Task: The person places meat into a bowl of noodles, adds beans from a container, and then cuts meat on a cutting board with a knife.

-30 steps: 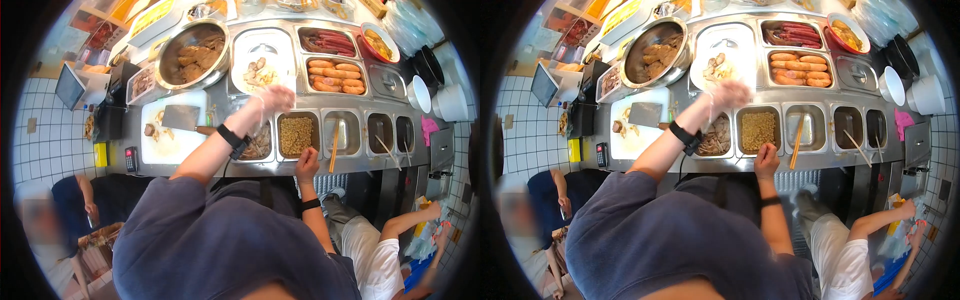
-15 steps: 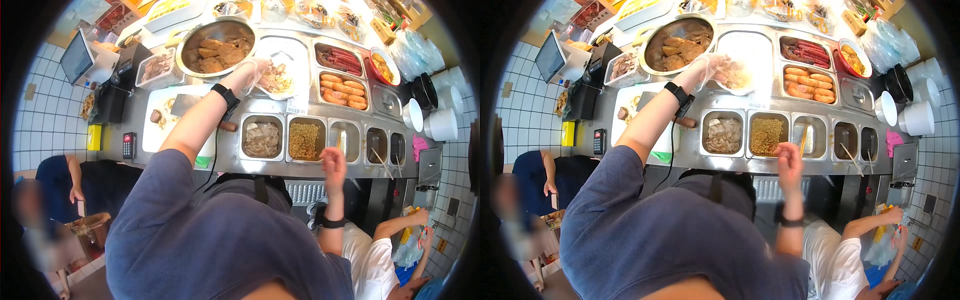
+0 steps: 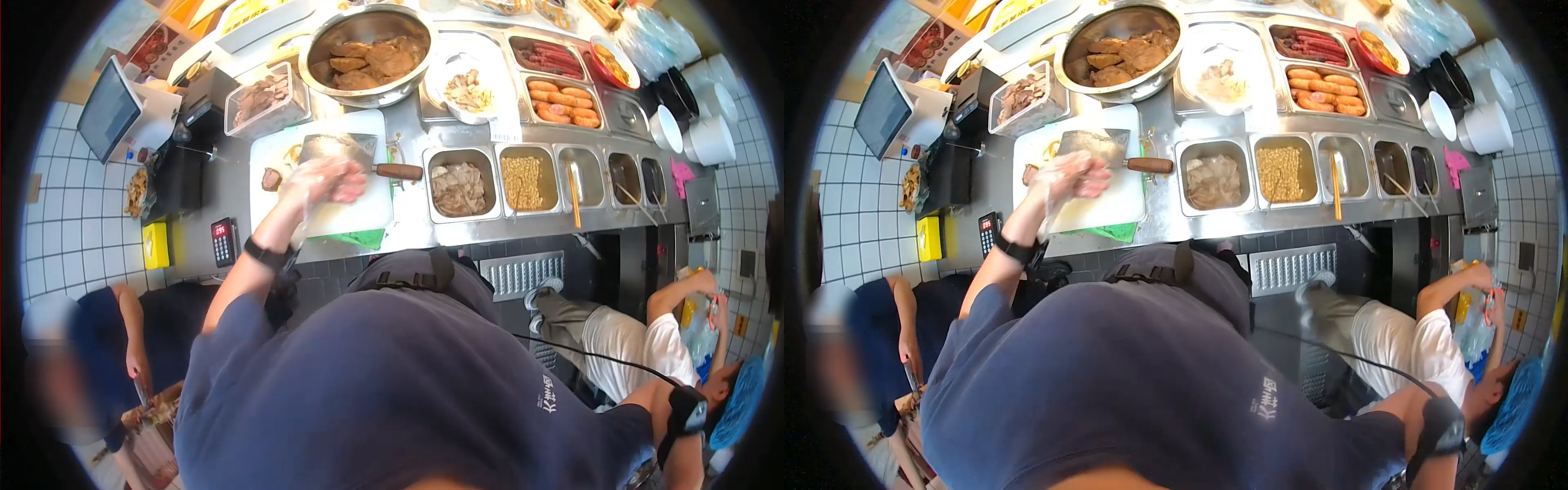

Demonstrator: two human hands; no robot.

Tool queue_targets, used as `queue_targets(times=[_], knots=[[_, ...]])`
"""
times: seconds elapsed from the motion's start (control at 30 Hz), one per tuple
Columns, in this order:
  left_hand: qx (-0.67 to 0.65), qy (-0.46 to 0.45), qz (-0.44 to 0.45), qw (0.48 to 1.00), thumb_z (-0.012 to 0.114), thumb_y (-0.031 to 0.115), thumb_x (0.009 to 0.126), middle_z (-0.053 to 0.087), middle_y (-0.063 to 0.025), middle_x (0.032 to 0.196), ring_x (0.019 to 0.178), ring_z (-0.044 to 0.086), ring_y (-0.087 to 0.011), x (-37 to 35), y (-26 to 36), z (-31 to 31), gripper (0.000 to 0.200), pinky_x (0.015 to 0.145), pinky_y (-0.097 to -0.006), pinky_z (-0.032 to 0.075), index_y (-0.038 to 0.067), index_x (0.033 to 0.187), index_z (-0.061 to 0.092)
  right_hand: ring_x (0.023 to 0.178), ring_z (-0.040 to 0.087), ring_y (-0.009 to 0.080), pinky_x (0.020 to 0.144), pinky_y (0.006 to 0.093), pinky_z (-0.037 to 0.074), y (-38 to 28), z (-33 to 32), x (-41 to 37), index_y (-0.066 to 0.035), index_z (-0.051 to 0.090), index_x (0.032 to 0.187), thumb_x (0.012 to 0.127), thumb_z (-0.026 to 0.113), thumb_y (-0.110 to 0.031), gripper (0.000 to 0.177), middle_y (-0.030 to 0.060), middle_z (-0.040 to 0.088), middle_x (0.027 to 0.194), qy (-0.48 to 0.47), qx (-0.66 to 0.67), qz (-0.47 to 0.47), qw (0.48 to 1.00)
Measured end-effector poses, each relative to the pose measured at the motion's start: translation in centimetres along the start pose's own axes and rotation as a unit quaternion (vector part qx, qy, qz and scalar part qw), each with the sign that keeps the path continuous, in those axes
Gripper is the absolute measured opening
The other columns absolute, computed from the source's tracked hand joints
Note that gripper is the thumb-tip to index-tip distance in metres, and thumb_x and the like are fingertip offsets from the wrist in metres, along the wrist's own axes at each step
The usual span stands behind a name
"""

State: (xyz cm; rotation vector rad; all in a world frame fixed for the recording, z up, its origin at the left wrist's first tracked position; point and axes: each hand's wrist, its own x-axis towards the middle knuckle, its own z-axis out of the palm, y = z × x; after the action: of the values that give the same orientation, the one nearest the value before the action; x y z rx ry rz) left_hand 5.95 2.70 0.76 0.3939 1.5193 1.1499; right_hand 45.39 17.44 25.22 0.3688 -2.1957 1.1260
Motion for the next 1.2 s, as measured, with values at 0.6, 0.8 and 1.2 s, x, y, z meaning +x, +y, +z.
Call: queue_targets(times=[0.6, 0.8, 1.2], knots=[[-0.028, 0.197, -0.02, 0.98, 0.046, 0.027, 0.099, 0.067, -0.0179, 0.096, 0.08, 0.068, -0.0229, -9.9, -3.0, -5.3, 0.035, 0.072, -0.0303, 0.057, -0.005, 0.106, 0.057, 0.073, 0.053, 0.0162, 0.067, 0.029, 0.042, -2.2, 0.3, -5.1, -0.002, 0.061, 0.096, 0.085, 0.065, -0.025, 0.026, 0.0097, 0.061, 0.087, 0.085, -0.053, 0.1, 0.99], [-0.06, 0.202, 0.004, 0.977, 0.049, 0.025, 0.098, 0.067, -0.0185, 0.094, 0.079, 0.068, -0.0234, -10.3, -3.7, -5.3, 0.032, 0.071, -0.0304, 0.058, -0.005, 0.106, 0.057, 0.074, 0.054, 0.0164, 0.068, 0.0292, 0.043, 0.6, -2.2, -9.8, -0.002, 0.061, 0.095, 0.084, 0.066, -0.025, 0.026, 0.0098, 0.061, 0.087, 0.138, -0.068, 0.175, 0.973], [-0.071, 0.233, 0.012, 0.97, 0.049, 0.025, 0.098, 0.067, -0.0193, 0.094, 0.079, 0.068, -0.0236, -10.8, -4.0, -4.2, 0.032, 0.072, -0.031, 0.058, -0.006, 0.104, 0.058, 0.074, 0.055, 0.0167, 0.069, 0.0295, 0.043, 4.4, -4.9, -12.2, -0.002, 0.061, 0.094, 0.082, 0.068, -0.026, 0.027, 0.0099, 0.061, 0.086, 0.145, -0.063, 0.217, 0.963]])
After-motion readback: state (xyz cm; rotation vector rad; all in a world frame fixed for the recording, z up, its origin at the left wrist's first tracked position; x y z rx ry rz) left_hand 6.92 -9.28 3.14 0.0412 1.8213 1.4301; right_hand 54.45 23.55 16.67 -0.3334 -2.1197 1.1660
